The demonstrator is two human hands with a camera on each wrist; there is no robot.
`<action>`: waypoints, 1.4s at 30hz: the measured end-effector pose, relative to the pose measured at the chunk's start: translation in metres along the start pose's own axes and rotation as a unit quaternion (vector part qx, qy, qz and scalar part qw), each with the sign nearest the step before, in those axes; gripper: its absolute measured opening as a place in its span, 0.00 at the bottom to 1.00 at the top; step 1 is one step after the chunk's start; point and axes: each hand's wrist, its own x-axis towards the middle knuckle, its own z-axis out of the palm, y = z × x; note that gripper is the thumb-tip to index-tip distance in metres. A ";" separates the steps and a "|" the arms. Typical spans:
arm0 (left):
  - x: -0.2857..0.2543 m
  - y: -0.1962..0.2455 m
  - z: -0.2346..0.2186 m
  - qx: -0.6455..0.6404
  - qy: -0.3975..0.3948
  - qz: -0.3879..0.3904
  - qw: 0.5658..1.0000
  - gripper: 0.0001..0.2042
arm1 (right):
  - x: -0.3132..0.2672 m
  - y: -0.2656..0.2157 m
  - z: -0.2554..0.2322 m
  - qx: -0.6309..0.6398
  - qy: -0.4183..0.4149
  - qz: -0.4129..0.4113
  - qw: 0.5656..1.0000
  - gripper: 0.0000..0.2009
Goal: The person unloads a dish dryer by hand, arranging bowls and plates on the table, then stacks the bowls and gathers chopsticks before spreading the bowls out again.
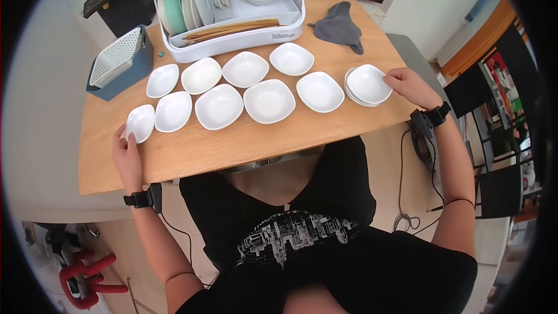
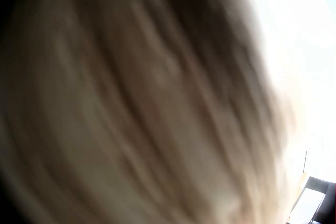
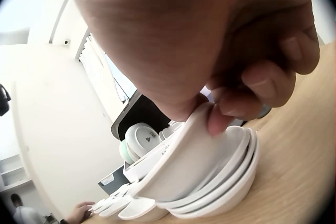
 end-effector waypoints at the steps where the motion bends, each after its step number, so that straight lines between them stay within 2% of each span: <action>1: 0.001 -0.001 0.000 0.001 -0.006 0.002 1.000 0.19 | -0.005 0.002 0.002 0.005 -0.002 0.007 1.000 0.22; 5: 0.001 -0.001 0.000 0.016 0.001 -0.003 1.000 0.19 | -0.006 0.019 0.019 0.040 0.032 0.012 0.999 0.23; 11: -0.003 0.009 -0.002 0.030 -0.002 -0.005 1.000 0.19 | -0.004 0.023 0.031 0.068 0.002 0.052 0.996 0.26; 13: -0.003 0.008 -0.002 0.027 -0.004 -0.003 1.000 0.19 | -0.016 0.012 0.039 0.094 0.042 0.101 0.989 0.26; 14: -0.002 0.007 -0.002 0.027 -0.004 -0.001 1.000 0.19 | -0.022 0.002 0.041 0.095 0.041 0.101 0.990 0.26; 16: -0.003 0.006 -0.002 0.026 -0.003 0.001 1.000 0.19 | -0.030 -0.014 0.041 0.207 -0.020 0.168 0.964 0.25; 17: -0.003 0.008 -0.001 0.024 -0.001 -0.001 1.000 0.19 | -0.027 -0.011 0.044 0.207 -0.020 0.168 0.964 0.25; 19: -0.003 0.007 -0.001 0.022 0.000 -0.002 1.000 0.19 | -0.015 0.002 0.053 0.305 -0.029 0.105 0.946 0.24; 21: -0.001 0.003 -0.002 0.029 0.001 0.008 1.000 0.19 | -0.001 0.005 0.061 0.320 -0.022 0.096 0.942 0.24; 23: -0.002 0.007 -0.002 0.026 0.003 0.005 1.000 0.19 | 0.005 -0.008 0.068 0.334 -0.016 0.085 0.939 0.25; 25: -0.005 0.010 -0.001 0.025 0.004 0.000 1.000 0.19 | 0.010 -0.025 0.079 0.399 0.026 0.055 0.915 0.27; 29: -0.003 0.009 -0.001 0.016 0.001 0.001 1.000 0.19 | 0.015 -0.039 0.094 0.359 0.041 0.075 0.929 0.25; 31: -0.002 0.008 -0.001 0.016 -0.002 0.001 1.000 0.18 | 0.014 -0.042 0.104 0.226 -0.011 0.050 0.973 0.26; 33: -0.002 0.005 0.000 0.006 0.000 0.006 1.000 0.18 | 0.006 -0.070 0.113 0.220 -0.015 0.050 0.974 0.27; 35: -0.003 0.010 0.000 0.006 -0.004 -0.002 1.000 0.18 | 0.005 -0.083 0.117 0.165 -0.061 0.051 0.983 0.27; 40: -0.003 0.008 -0.002 -0.002 0.003 -0.005 1.000 0.18 | 0.019 -0.065 0.125 0.233 -0.052 0.001 0.971 0.22; 42: -0.003 0.009 -0.001 0.013 0.008 0.006 1.000 0.19 | 0.019 -0.060 0.118 0.286 0.027 0.004 0.958 0.20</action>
